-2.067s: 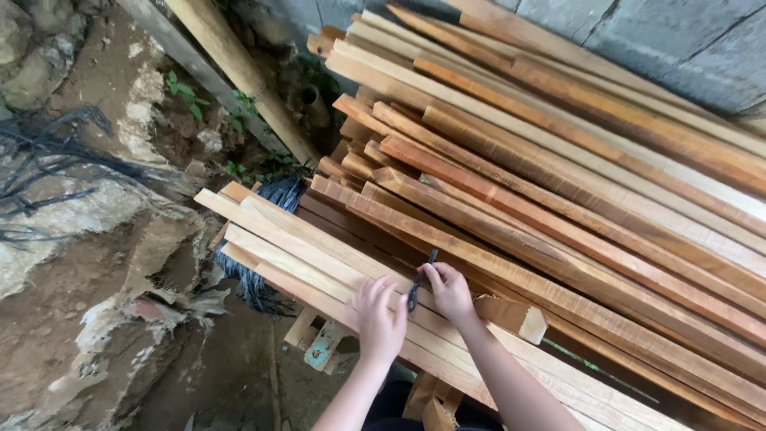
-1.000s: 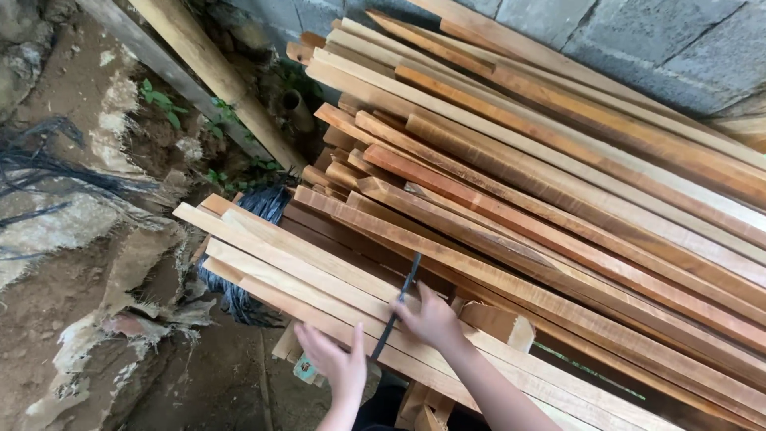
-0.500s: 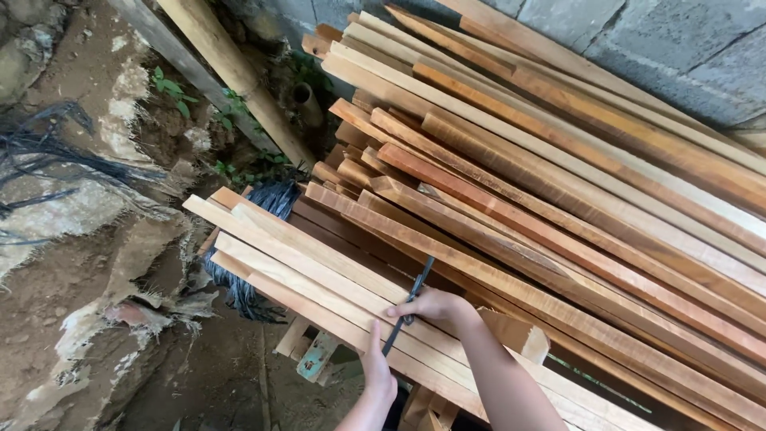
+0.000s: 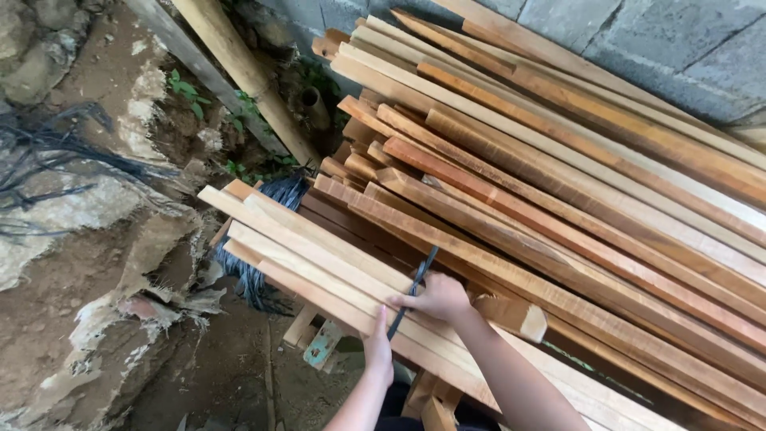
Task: The person gathers several long wooden planks and aligns them into a stack. They then use a black strap to tie the planks together, wrapping it around the bundle and securing it with a knot. The person repeats this process for multiple bundles of wood.
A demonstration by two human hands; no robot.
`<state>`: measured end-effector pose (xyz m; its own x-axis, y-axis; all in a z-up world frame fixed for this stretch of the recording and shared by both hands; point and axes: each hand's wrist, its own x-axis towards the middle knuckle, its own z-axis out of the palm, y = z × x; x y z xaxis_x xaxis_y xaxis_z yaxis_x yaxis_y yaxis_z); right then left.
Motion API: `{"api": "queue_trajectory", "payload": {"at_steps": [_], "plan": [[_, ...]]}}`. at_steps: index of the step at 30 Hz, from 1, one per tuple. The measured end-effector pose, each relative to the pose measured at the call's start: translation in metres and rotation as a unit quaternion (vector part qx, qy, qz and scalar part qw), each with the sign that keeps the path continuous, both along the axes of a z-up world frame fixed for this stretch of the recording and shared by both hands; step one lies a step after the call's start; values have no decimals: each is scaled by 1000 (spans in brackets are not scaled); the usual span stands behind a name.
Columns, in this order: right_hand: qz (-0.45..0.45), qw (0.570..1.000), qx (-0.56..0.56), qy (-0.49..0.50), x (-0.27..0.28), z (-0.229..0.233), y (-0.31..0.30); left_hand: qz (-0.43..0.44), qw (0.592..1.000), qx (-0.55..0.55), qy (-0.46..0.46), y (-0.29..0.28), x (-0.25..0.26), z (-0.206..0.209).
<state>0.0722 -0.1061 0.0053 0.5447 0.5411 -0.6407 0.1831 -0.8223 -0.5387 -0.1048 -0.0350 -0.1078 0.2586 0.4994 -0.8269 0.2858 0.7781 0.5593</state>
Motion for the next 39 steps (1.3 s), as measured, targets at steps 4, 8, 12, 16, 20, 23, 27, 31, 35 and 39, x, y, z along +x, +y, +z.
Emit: {"api": "queue_trajectory", "payload": {"at_steps": [4,8,12,16,20,23,27,31,35,39], "plan": [[31,970,28,-240,-46,-42,-24,-30,998,-51,-32,11,6,21],[38,912,121,-390,-60,-43,-34,-5,993,-109,-33,7,2,3],[37,934,88,-345,-65,-41,-37,54,984,-99,-135,-4,2,-8],[33,955,42,-290,-54,-19,-30,53,991,-96,-79,-8,-8,-3],[11,978,-1,-209,-49,-14,-28,-3,999,-49,13,-7,-8,-6],[11,980,-13,-199,-48,-10,-27,-38,998,-28,31,-6,-11,-16],[11,979,-16,-204,-52,-8,-25,-75,997,-20,12,1,-21,-20],[-5,976,10,-218,-49,-26,-24,-145,988,-30,33,23,-39,6],[-23,978,5,-208,-44,-42,-20,-187,977,-90,-46,63,-68,8],[63,968,-147,-195,-42,-1,15,-227,971,-79,-17,123,-83,4]]}}
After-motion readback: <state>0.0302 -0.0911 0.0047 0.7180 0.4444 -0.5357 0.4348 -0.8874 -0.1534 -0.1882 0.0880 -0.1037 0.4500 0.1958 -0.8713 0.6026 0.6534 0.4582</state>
